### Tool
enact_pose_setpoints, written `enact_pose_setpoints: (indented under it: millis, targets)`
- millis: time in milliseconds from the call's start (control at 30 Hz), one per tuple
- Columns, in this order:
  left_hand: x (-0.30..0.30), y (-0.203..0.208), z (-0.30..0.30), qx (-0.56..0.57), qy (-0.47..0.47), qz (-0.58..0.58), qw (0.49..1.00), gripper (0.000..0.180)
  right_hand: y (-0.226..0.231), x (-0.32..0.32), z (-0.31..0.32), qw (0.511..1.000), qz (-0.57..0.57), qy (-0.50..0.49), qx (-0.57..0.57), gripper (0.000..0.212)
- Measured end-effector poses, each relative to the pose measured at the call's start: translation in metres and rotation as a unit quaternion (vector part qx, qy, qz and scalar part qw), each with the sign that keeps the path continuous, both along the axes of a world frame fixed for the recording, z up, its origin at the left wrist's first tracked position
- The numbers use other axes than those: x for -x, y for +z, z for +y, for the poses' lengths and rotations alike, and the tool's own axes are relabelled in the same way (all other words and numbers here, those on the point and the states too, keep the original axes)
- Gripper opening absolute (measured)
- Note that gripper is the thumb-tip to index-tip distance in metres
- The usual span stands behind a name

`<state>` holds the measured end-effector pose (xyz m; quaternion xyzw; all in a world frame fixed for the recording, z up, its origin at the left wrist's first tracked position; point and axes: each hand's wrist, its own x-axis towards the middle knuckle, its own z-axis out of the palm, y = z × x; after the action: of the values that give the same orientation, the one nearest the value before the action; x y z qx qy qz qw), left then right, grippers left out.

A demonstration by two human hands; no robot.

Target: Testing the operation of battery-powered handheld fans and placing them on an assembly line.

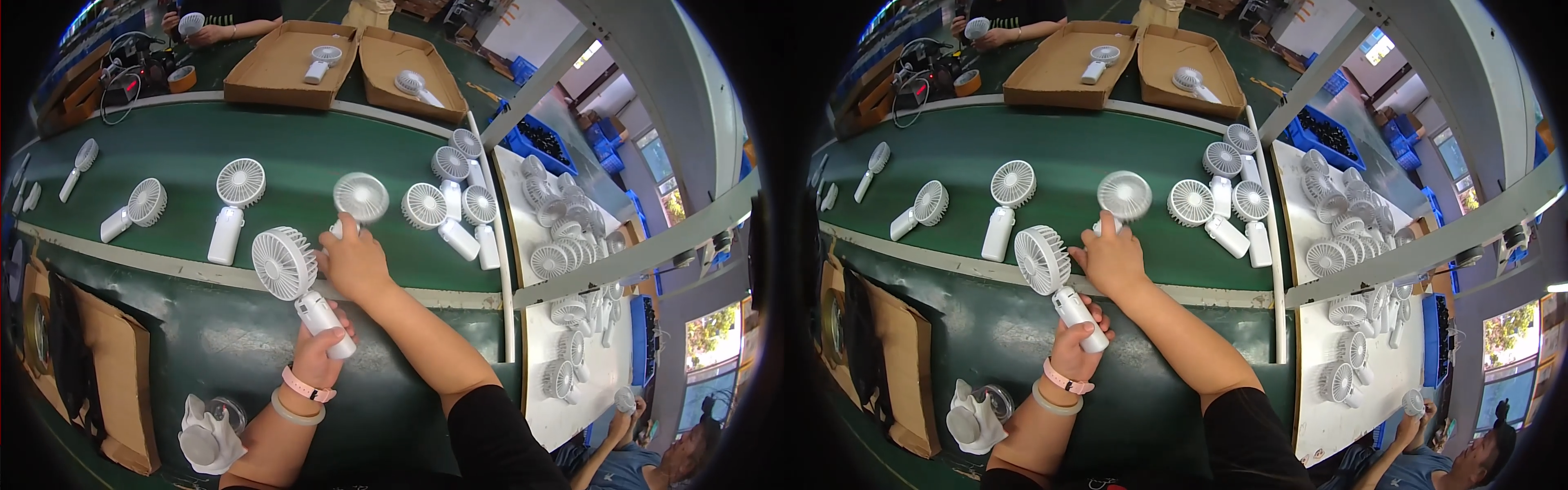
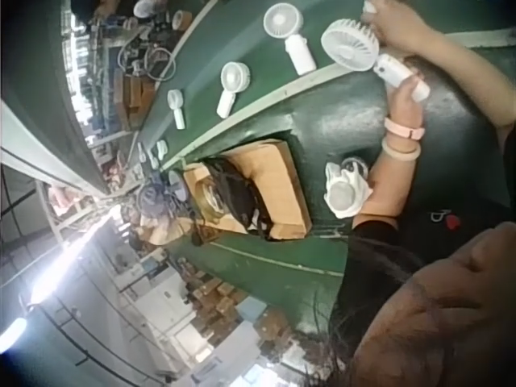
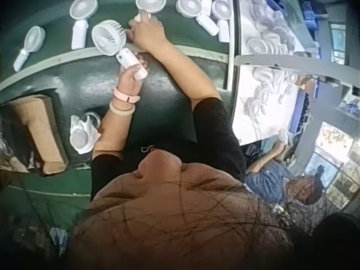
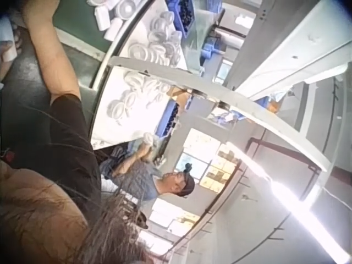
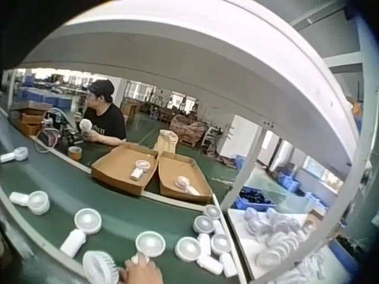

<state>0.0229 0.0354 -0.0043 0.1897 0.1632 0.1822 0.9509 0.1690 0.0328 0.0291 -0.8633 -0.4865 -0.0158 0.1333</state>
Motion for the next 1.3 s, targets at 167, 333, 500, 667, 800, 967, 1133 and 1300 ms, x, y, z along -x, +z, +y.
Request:
enact_pose_setpoints:
  millis: [167, 333, 500, 667, 800, 967, 1133, 1300]
  targets:
    - [0.0, 0.004, -0.001, 0.005, -0.013, -0.014, 1.0, 0.043, -0.02, -0.03, -0.016, 0.984, -0.031, -0.083, -0.155, 0.048]
    - [0.001, 0.003, 0.0, -0.001, -0.028, -0.034, 0.999, 0.042, -0.039, -0.044, -0.041, 0.952, 0.207, -0.112, -0.196, 0.057]
    - [0.002, 0.003, 0.002, -0.004, -0.029, -0.029, 0.999, 0.043, -0.018, 0.005, -0.11, 0.384, 0.847, 0.076, -0.359, 0.051]
    - [0.002, 0.002, 0.002, 0.001, -0.03, -0.041, 0.999, 0.041, -0.021, 0.02, -0.126, 0.269, 0.877, 0.133, -0.377, 0.06]
    - [0.003, 0.0, 0.0, 0.007, -0.054, -0.05, 0.997, 0.042, -0.024, 0.017, -0.131, 0.265, 0.879, 0.137, -0.373, 0.059]
    - [0.005, 0.002, 0.0, 0.003, -0.064, -0.048, 0.997, 0.044, -0.022, 0.011, -0.128, 0.36, 0.85, 0.116, -0.368, 0.056]
    - [0.005, 0.001, 0.002, 0.004, -0.075, -0.044, 0.996, 0.044, -0.029, 0.022, -0.125, 0.436, 0.779, 0.038, -0.449, 0.04]
    - [0.005, 0.004, 0.0, 0.024, -0.069, -0.031, 0.997, 0.044, -0.021, 0.024, -0.123, 0.494, 0.766, -0.058, -0.407, 0.042]
